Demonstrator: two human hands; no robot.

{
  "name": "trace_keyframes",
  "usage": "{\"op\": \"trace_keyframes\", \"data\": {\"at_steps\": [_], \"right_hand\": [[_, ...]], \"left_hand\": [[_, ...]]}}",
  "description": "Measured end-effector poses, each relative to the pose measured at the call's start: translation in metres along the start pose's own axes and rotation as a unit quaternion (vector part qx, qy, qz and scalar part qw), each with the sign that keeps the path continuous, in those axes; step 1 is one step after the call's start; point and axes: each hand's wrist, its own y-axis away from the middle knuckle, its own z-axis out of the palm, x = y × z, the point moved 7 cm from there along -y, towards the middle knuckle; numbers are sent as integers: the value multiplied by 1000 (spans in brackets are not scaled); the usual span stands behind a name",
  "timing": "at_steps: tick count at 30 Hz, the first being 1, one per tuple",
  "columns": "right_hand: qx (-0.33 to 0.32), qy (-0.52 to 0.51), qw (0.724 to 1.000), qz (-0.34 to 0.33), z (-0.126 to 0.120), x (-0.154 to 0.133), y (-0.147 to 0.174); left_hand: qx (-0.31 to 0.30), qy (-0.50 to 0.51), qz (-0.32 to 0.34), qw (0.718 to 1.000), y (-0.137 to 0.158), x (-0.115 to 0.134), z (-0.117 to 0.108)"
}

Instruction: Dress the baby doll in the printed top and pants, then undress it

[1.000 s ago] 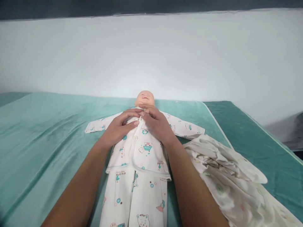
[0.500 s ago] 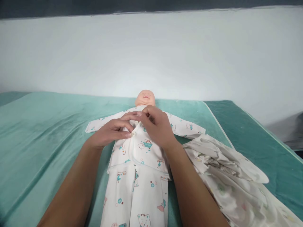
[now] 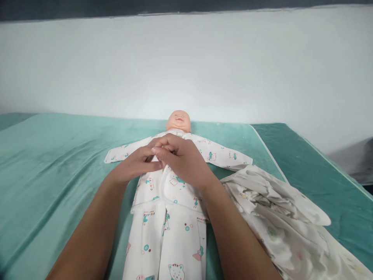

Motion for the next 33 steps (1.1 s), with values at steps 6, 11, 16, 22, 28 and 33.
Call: {"op": "trace_keyframes", "data": {"at_steps": [6,11,16,22,28,33], "right_hand": [[139,46,989,-9,-19,6,-1],[376,105,920,31,-84,37,10],[407,211,875,157,-127,67,18],[199,288,933,90,-80,76,-7],[198,322,921,95,-77,93,-7],[193,406,880,152,-84,94,-22]], "left_hand": [[139,91,-12,986,0,-8,-14],[408,105,-91,903,21,-49,-57],[501,-185,-186,824,44,-55,-83],[330,-375,-88,862,11,-39,-50],[274,-387,-135,870,5,-55,-52],[286,-388,-195,854,10,-67,-67]]}}
